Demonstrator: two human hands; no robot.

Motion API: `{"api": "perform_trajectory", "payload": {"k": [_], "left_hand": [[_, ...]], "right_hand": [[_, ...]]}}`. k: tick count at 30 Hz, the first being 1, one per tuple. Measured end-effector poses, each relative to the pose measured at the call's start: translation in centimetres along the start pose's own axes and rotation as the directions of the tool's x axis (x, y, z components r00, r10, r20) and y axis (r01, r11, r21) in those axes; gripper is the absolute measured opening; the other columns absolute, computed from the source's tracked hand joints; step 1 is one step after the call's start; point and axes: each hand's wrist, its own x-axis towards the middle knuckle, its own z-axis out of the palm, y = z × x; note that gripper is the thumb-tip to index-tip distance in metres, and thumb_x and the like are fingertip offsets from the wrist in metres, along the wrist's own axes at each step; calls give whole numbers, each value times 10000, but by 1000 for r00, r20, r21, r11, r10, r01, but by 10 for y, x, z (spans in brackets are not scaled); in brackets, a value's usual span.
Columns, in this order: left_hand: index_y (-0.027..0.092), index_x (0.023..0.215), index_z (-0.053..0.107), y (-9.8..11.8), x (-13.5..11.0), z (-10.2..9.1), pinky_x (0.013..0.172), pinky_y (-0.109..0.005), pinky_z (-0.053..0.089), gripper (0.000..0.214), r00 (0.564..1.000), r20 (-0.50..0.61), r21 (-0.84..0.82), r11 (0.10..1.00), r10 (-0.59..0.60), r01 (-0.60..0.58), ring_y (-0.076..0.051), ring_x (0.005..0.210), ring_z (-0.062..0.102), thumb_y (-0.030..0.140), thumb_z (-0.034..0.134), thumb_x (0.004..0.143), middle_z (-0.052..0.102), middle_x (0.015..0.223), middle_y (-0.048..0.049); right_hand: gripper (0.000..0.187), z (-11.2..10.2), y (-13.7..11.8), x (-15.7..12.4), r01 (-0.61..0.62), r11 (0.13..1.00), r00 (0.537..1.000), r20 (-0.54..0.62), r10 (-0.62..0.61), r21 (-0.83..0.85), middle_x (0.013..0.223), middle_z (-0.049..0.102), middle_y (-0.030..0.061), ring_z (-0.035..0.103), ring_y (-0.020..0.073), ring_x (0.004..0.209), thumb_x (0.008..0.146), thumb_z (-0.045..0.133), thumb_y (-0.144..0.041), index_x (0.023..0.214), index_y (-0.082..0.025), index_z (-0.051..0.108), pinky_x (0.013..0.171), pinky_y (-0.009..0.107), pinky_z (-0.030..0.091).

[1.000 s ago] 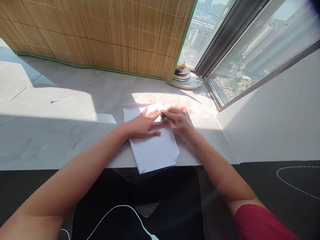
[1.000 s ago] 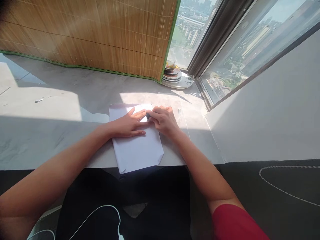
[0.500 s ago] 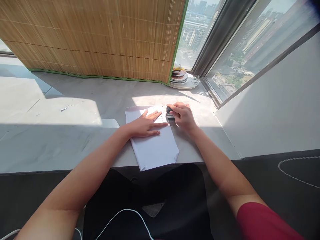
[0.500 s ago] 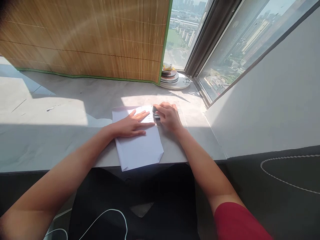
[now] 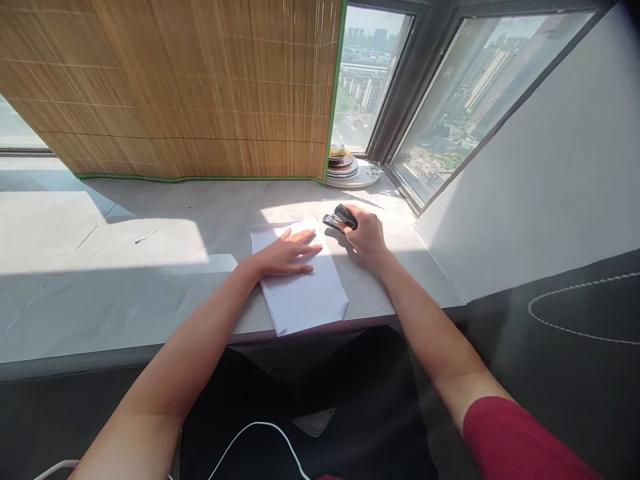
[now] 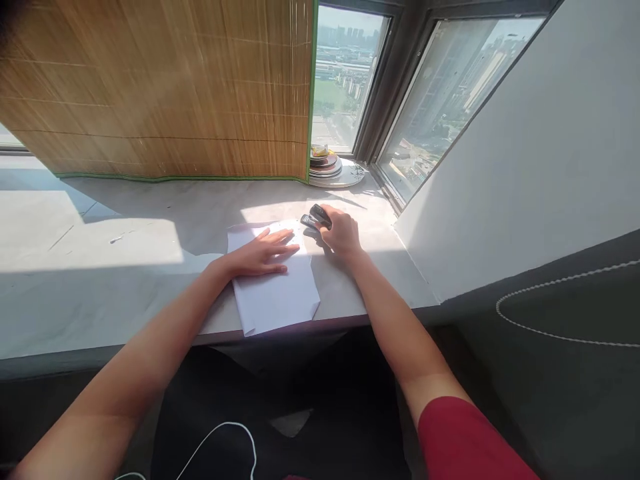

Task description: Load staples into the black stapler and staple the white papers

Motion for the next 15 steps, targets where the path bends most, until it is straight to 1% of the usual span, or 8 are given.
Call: {"api": "perform_trajectory", "payload": {"k": [2, 3, 4, 6, 7, 10, 12, 15], "left_hand": [[320, 1420, 715, -5, 0, -4, 1267, -574, 376, 487, 981, -192, -8, 1000, 25, -27, -339, 1506, 526, 611, 619, 1041, 512, 1689, -117], [286, 1308, 760, -9, -1, -7, 1208, -527, 445, 393, 943, -333, -10, 1000, -2, -1, -308, 1402, 602, 550, 607, 1060, 592, 1596, -123], [251, 1186, 778, -15, -3, -10, 1128, -476, 502, 318, 874, -482, -18, 998, -61, 59, -272, 1269, 660, 479, 585, 1078, 664, 1466, -125], [204, 965, 736, -30, -10, -16, 944, -385, 544, 262, 659, -718, -72, 966, -223, 249, -216, 992, 672, 349, 550, 1080, 714, 1152, -106], [198, 884, 696, -38, -15, -18, 868, -358, 531, 254, 558, -776, -106, 933, -294, 345, -201, 884, 638, 308, 555, 1063, 690, 1022, -87], [215, 716, 564, -58, -29, -24, 807, -335, 479, 312, 378, -806, -193, 807, -455, 559, -203, 798, 556, 234, 538, 1027, 579, 811, -54], [227, 690, 529, -62, -34, -26, 828, -348, 472, 332, 321, -778, -228, 719, -540, 657, -226, 830, 559, 225, 513, 1022, 555, 787, -61], [211, 769, 615, -53, -35, -27, 908, -400, 486, 316, 272, -724, -224, 589, -634, 777, -279, 939, 605, 235, 459, 1042, 622, 899, -119]], "right_hand": [[399, 0, -12, 0, -32, 999, 995, -92, 35, 39, 1110, 811, 101, 740, 291, 998, 955, 687, -329, 1338, -216, 697, 871, 417, 558], [386, 0, -21, -1, -23, 998, 994, -102, 28, 57, 1105, 808, 102, 738, 288, 989, 963, 680, -342, 1327, -213, 690, 860, 409, 554], [369, 1, -34, -4, -3, 998, 996, -86, 9, 70, 1101, 805, 98, 735, 284, 982, 968, 678, -354, 1311, -217, 685, 848, 398, 548], [331, 7, -64, -14, 38, 996, 999, -6, -38, 82, 1096, 797, 83, 725, 274, 975, 972, 681, -367, 1276, -236, 677, 818, 370, 528], [313, 13, -80, -21, 48, 996, 997, 56, -52, 79, 1083, 792, 74, 720, 268, 961, 976, 683, -376, 1260, -244, 672, 798, 356, 516], [254, 33, -121, -40, 38, 999, 981, 189, -38, 5, 1081, 773, 87, 695, 259, 947, 985, 659, -323, 1224, -236, 667, 759, 335, 478], [230, 43, -134, -48, 50, 999, 963, 265, -42, -20, 1097, 765, 99, 682, 257, 969, 991, 648, -297, 1210, -227, 668, 760, 331, 465], [233, 40, -127, -56, 48, 999, 953, 301, -39, -23, 1117, 761, 100, 668, 257, 1004, 998, 648, -283, 1223, -229, 671, 770, 325, 456]]}}
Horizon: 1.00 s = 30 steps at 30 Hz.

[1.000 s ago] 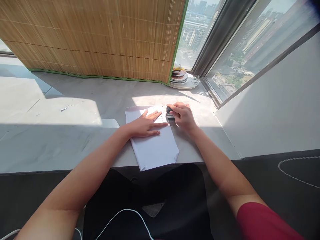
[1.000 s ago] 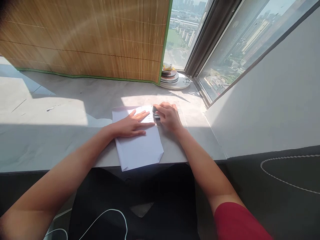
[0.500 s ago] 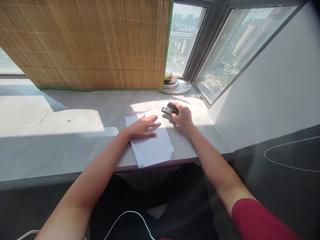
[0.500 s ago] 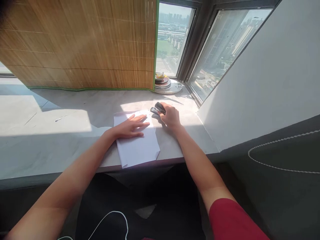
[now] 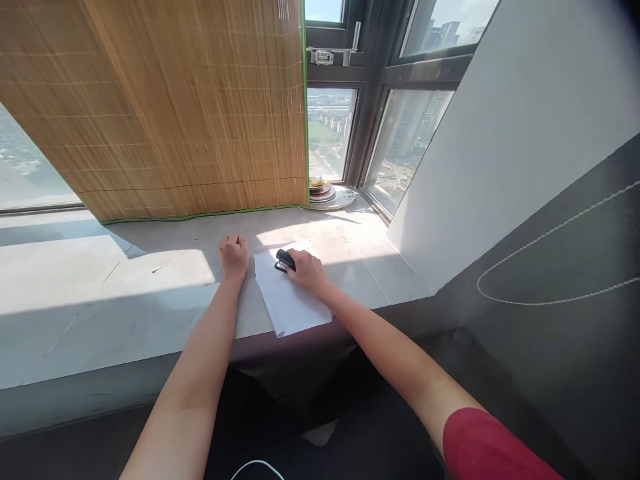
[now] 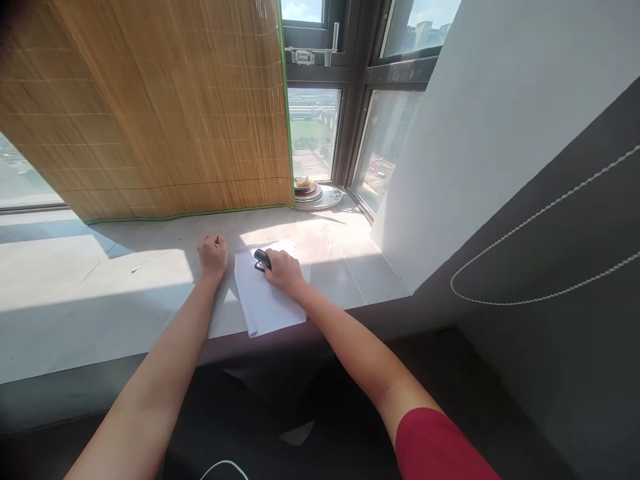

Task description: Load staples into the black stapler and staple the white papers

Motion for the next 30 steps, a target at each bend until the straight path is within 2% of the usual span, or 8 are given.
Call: {"api": "perform_trajectory", "payload": {"k": [5, 10, 14, 16, 19, 22, 25, 30], "left_hand": [[147, 1152, 756, 2, -22, -19, 1073, -516, 481, 338, 979, 200, 239, 971, -28, -21, -388, 1247, 607, 248, 451, 1046, 651, 1257, -234], [142, 1471, 664, -45, -33, -66, 1114, -633, 476, 489, 952, 303, 391, 917, -46, -80, -451, 1408, 538, 287, 453, 1054, 566, 1508, -283], [215, 1564, 595, -101, -39, -110, 1140, -853, 340, 571, 911, 399, 461, 882, -105, -100, -493, 1503, 468, 469, 403, 1089, 503, 1635, -270], [240, 1625, 526, -123, -46, -126, 1175, -866, 298, 605, 870, 489, 426, 889, -70, -168, -458, 1589, 379, 476, 317, 1108, 429, 1721, -226], [233, 1674, 462, -138, -58, -136, 1249, -806, 266, 641, 851, 523, 408, 889, -43, -206, -407, 1659, 277, 459, 234, 1119, 344, 1788, -174], [238, 1665, 476, -137, -65, -136, 1277, -753, 274, 636, 877, 477, 421, 892, -62, -166, -388, 1655, 296, 460, 252, 1113, 364, 1782, -163], [259, 1636, 517, -131, -65, -134, 1276, -729, 290, 601, 890, 451, 420, 897, -72, -141, -386, 1626, 353, 451, 327, 1099, 420, 1751, -166], [269, 1613, 536, -127, -64, -137, 1279, -715, 269, 583, 890, 448, 393, 914, -90, -105, -378, 1629, 342, 424, 311, 1099, 411, 1756, -164]], "right_hand": [[252, -30, 60, -34, -79, 997, 993, -91, 79, 9, 1098, 753, 102, 673, 269, 1019, 992, 664, -266, 1241, -232, 691, 790, 336, 471], [333, -51, 114, -60, -121, 990, 973, -187, 133, 75, 1157, 761, 117, 691, 291, 1050, 983, 689, -341, 1297, -231, 701, 865, 379, 523], [437, -65, 143, -49, -69, 965, 966, -225, 129, 254, 1158, 777, 108, 711, 283, 1055, 1048, 559, -518, 1343, -225, 696, 938, 407, 553], [425, -72, 157, -34, -76, 962, 949, -276, 151, 263, 1187, 777, 126, 713, 281, 1090, 1087, 425, -438, 1281, -203, 721, 996, 426, 554], [389, -73, 172, -10, -107, 990, 969, -215, 124, 92, 1442, 703, 172, 631, 299, 1357, 1014, 477, -263, 1294, -171, 730, 1158, 444, 493], [446, -61, 174, 8, -138, 989, 989, -62, 135, -50, 1589, 616, 183, 539, 317, 1502, 973, 533, -220, 1377, -168, 713, 1256, 495, 414], [502, -43, 161, 20, -168, 983, 986, -29, 166, -81, 1628, 580, 193, 503, 372, 1540, 992, 535, -246, 1472, -181, 668, 1296, 657, 303], [552, -14, 107, 40, -142, 986, 985, 83, 150, -91, 1613, 594, 195, 448, 387, 1589, 1066, 430, -287, 1587, -202, 589, 1299, 780, 140]]}}
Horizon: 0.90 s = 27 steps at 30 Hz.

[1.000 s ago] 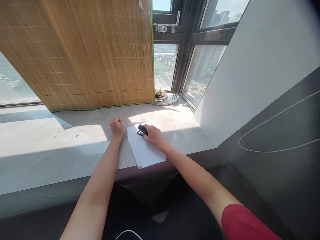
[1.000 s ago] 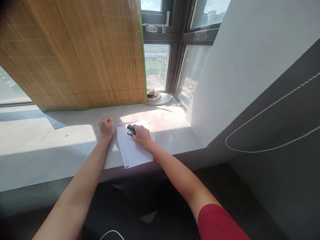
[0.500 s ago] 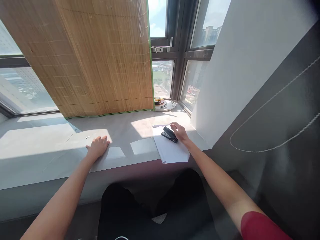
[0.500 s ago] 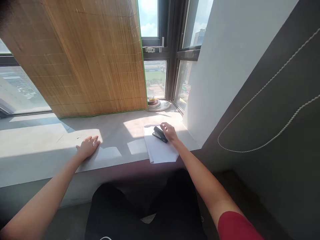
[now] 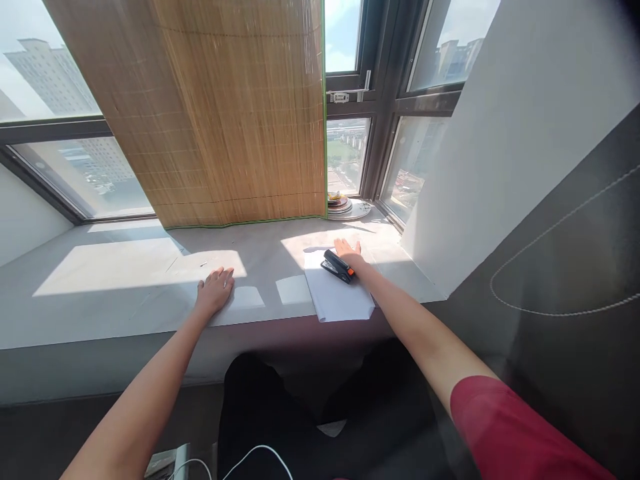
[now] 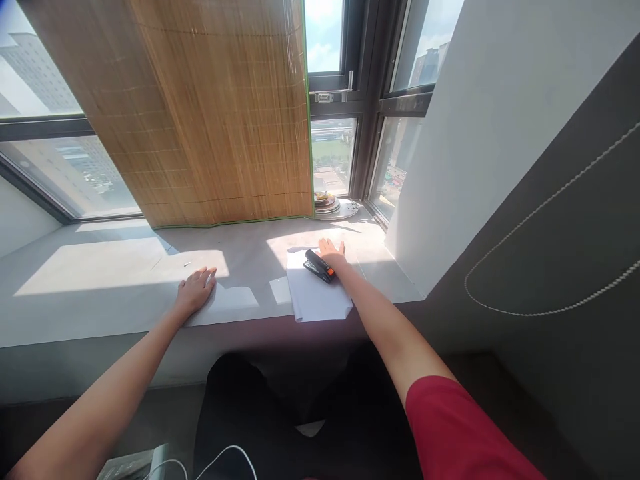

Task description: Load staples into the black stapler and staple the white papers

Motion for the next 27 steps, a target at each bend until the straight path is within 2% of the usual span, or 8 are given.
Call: {"api": "perform_trajectory", "payload": {"k": [5, 9, 12, 14, 17, 21, 24, 27], "left_hand": [[310, 1548, 591, -2, -3, -2, 1296, -670, 258, 549, 1000, -4, -97, 995, -19, 19, -332, 1621, 361, 401, 295, 1095, 454, 1734, -135], [301, 1511, 627, -6, -2, -3, 1308, -620, 271, 548, 997, -40, -226, 972, -68, 58, -311, 1598, 411, 404, 275, 1104, 523, 1694, -115], [302, 1479, 647, -9, -1, -3, 1321, -584, 273, 540, 994, -44, -274, 958, -102, 86, -294, 1589, 433, 377, 269, 1100, 551, 1677, -83], [297, 1466, 649, -10, -1, -3, 1329, -584, 258, 537, 994, -34, -284, 954, -108, 94, -297, 1598, 420, 384, 265, 1099, 542, 1686, -69], [284, 1462, 638, -10, -1, -1, 1329, -577, 252, 535, 993, -42, -299, 950, -110, 92, -299, 1592, 425, 386, 258, 1099, 544, 1684, -74], [263, 1432, 643, -10, -2, -1, 1301, -567, 299, 513, 991, -66, -306, 948, -114, 89, -310, 1544, 485, 391, 274, 1100, 586, 1639, -111], [266, 1417, 645, -10, -2, -1, 1288, -573, 318, 498, 993, -72, -279, 958, -93, 70, -317, 1520, 511, 411, 288, 1102, 599, 1622, -114], [286, 1372, 668, -10, -2, -1, 1294, -562, 307, 490, 995, -71, -248, 967, -74, 54, -310, 1536, 491, 416, 276, 1108, 583, 1638, -98]], "right_hand": [[578, 34, -99, 19, 115, 993, 991, 67, -116, 10, 1729, 462, 140, 317, 360, 1664, 1097, 392, -313, 1658, -229, 502, 1325, 763, 85], [582, 65, -174, 34, 239, 971, 963, 127, -239, 15, 1803, 317, 100, 195, 329, 1708, 1124, 350, -327, 1692, -229, 433, 1321, 779, 65], [606, 79, -210, 39, 299, 954, 942, 155, -298, 18, 1812, 277, 125, 195, 350, 1706, 1132, 310, -323, 1719, -183, 371, 1291, 834, 62], [650, 84, -222, 38, 328, 945, 935, 135, -327, 16, 1825, 222, 127, 153, 351, 1716, 1121, 321, -320, 1753, -172, 285, 1295, 831, 34], [746, 85, -223, 30, 306, 952, 951, 48, -305, -10, 1837, 119, 146, 47, 359, 1730, 1093, 366, -341, 1783, -141, 166, 1315, 794, -3], [791, 81, -201, 15, 215, 976, 977, -7, -215, -37, 1828, 130, 185, 42, 392, 1725, 1074, 372, -410, 1777, -99, 184, 1313, 791, 62], [816, 70, -167, 3, 201, 977, 977, -58, -205, -65, 1810, 227, 213, 120, 415, 1714, 1050, 426, -411, 1771, -95, 211, 1315, 784, 35], [795, 52, -121, -5, 156, 984, 978, -125, -166, -85, 1723, 432, 241, 258, 428, 1672, 1034, 467, -385, 1761, -125, 276, 1307, 783, 10]]}}
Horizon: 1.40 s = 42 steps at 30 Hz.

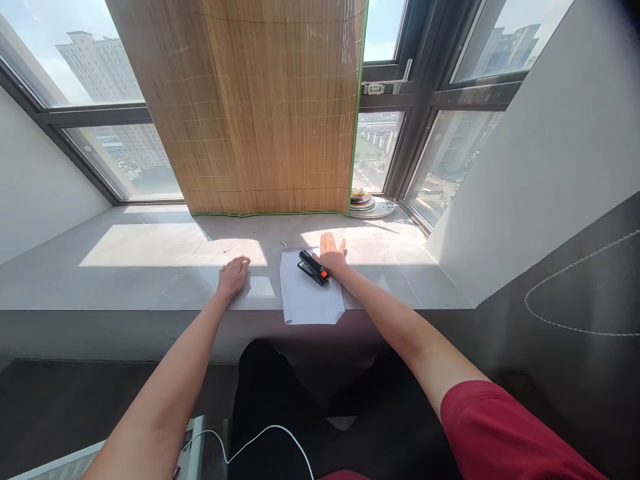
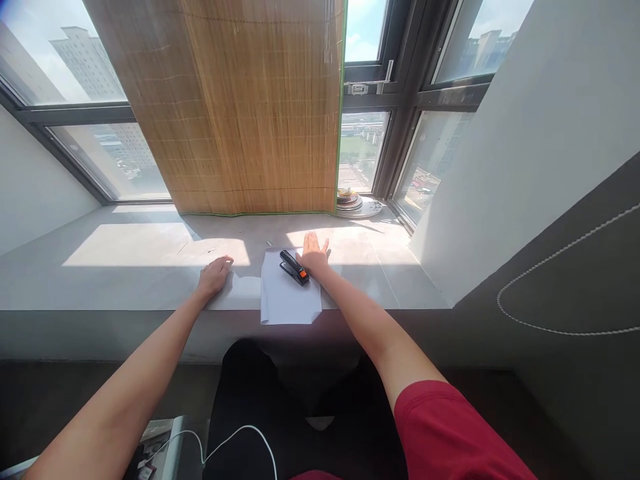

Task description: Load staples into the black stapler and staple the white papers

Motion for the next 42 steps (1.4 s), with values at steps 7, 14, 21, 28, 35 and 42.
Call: {"api": "perform_trajectory", "payload": {"k": [7, 14, 21, 28, 35, 42], "left_hand": [[291, 1336, 673, 5, 0, 0, 1271, -615, 317, 438, 1000, 4, 65, 998, 10, -10, -347, 1512, 500, 385, 321, 1092, 579, 1623, -125], [272, 1352, 661, 7, -3, -5, 1220, -598, 374, 401, 1000, 17, 125, 992, 26, -28, -376, 1443, 532, 366, 391, 1071, 597, 1566, -164], [190, 1219, 745, 75, -28, 17, 1149, -498, 481, 394, 958, -187, 96, 974, 219, -204, -351, 1357, 592, 138, 426, 995, 623, 1409, -200], [260, 1587, 532, 165, -43, 63, 1303, -573, 306, 600, 836, 239, 24, 858, 494, -514, -362, 1567, 449, 519, 565, 1046, 500, 1699, -139], [257, 1580, 561, 153, -41, 74, 1338, -590, 216, 645, 862, 181, -33, 879, 472, -475, -363, 1561, 461, 577, 594, 1021, 499, 1705, -141], [209, 1511, 611, 145, -31, 74, 1264, -534, 380, 741, 893, 146, -288, 882, 426, -373, -389, 1470, 549, 614, 722, 900, 593, 1618, -149]], "right_hand": [[706, -30, 62, -4, -132, 989, 991, 9, 132, 70, 1624, 560, 240, 378, 446, 1593, 1016, 520, -424, 1673, -168, 486, 1286, 772, 77], [382, -49, 64, -35, -58, 933, 971, -198, 136, 355, 1165, 741, 140, 663, 287, 1125, 1096, 445, -464, 1167, -192, 704, 963, 414, 537], [163, -39, 57, -75, 79, 920, 996, -59, -61, 384, 1006, 713, 41, 624, 196, 892, 923, 696, -336, 1008, -197, 684, 816, 302, 465], [257, -50, 62, -67, 156, 851, 986, -22, -167, 501, 1103, 795, 65, 686, 233, 1007, 893, 713, -244, 1139, -189, 766, 923, 342, 498], [364, -52, 80, -94, 161, 845, 978, -195, -69, 510, 1239, 787, 97, 681, 277, 1073, 847, 824, -262, 1203, -227, 755, 985, 432, 551], [124, -43, 88, -100, 169, 823, 933, -358, 45, 542, 1034, 809, 87, 686, 266, 923, 916, 767, -365, 893, -245, 793, 730, 387, 565]]}}
